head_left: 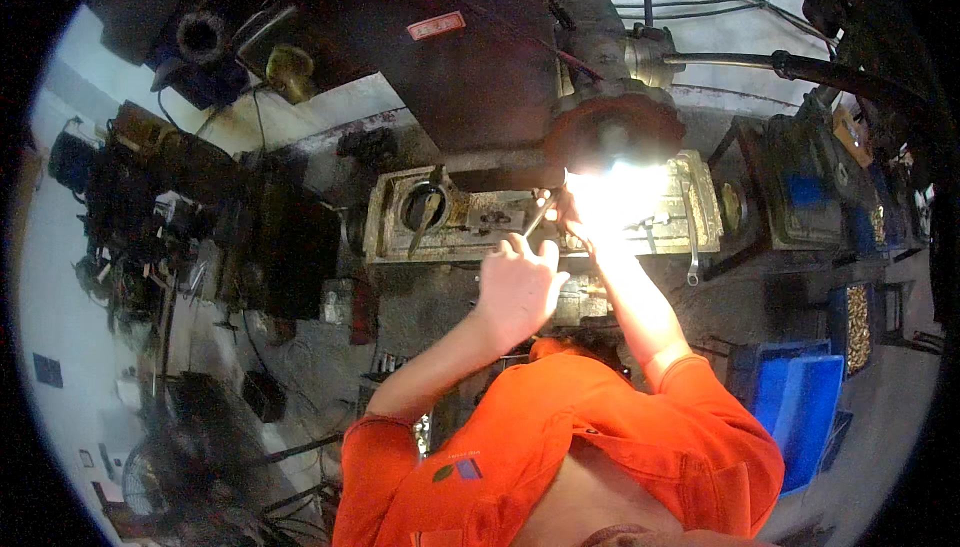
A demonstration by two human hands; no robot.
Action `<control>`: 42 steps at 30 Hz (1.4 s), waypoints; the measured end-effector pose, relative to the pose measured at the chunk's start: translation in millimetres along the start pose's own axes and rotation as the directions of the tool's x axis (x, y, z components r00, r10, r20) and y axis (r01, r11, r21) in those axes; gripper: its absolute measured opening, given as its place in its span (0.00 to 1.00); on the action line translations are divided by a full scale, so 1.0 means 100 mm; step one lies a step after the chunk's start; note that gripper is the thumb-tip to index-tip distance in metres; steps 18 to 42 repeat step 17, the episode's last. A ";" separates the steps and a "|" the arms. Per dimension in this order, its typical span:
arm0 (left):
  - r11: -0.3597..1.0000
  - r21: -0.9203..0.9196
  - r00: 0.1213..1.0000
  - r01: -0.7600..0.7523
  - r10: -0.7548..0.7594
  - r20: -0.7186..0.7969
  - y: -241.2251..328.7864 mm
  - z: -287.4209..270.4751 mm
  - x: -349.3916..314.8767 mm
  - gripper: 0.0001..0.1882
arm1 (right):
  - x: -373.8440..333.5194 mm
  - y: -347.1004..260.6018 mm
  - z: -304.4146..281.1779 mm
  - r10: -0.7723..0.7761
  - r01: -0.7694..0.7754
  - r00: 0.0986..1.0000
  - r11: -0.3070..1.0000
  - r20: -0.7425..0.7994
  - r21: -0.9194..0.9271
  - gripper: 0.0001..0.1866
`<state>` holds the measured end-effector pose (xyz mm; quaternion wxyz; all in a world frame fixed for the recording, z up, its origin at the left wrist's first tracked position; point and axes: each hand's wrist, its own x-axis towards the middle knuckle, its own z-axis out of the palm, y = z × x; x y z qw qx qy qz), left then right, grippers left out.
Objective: The person picks up a metal rod, sharpens it on a bench grinder, then moves to a milling machine to secure and machine the rod. The person handles the rod and tools directly, performing grinding and machining operations in a workshop.
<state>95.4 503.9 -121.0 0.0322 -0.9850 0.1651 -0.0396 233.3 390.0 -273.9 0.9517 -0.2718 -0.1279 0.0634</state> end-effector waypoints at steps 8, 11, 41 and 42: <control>0.957 -0.287 0.994 -0.028 0.058 0.096 -0.13 -0.02 -0.31 0.23 | -0.16 -0.19 0.15 0.279 -0.280 0.953 0.960 -0.114 0.010 0.13; 0.825 -0.565 0.987 0.017 0.076 0.140 -0.40 0.12 -0.38 0.22 | -0.41 0.03 0.07 0.352 -0.340 0.909 0.936 -0.223 0.090 0.12; 0.157 -0.932 0.932 0.327 0.108 0.345 -0.79 0.69 -0.39 0.15 | -0.53 0.26 -0.18 0.244 -0.237 0.964 0.969 -0.109 0.072 0.18; 0.157 -0.932 0.932 0.327 0.108 0.345 -0.79 0.69 -0.39 0.15 | -0.53 0.26 -0.18 0.244 -0.237 0.964 0.969 -0.109 0.072 0.18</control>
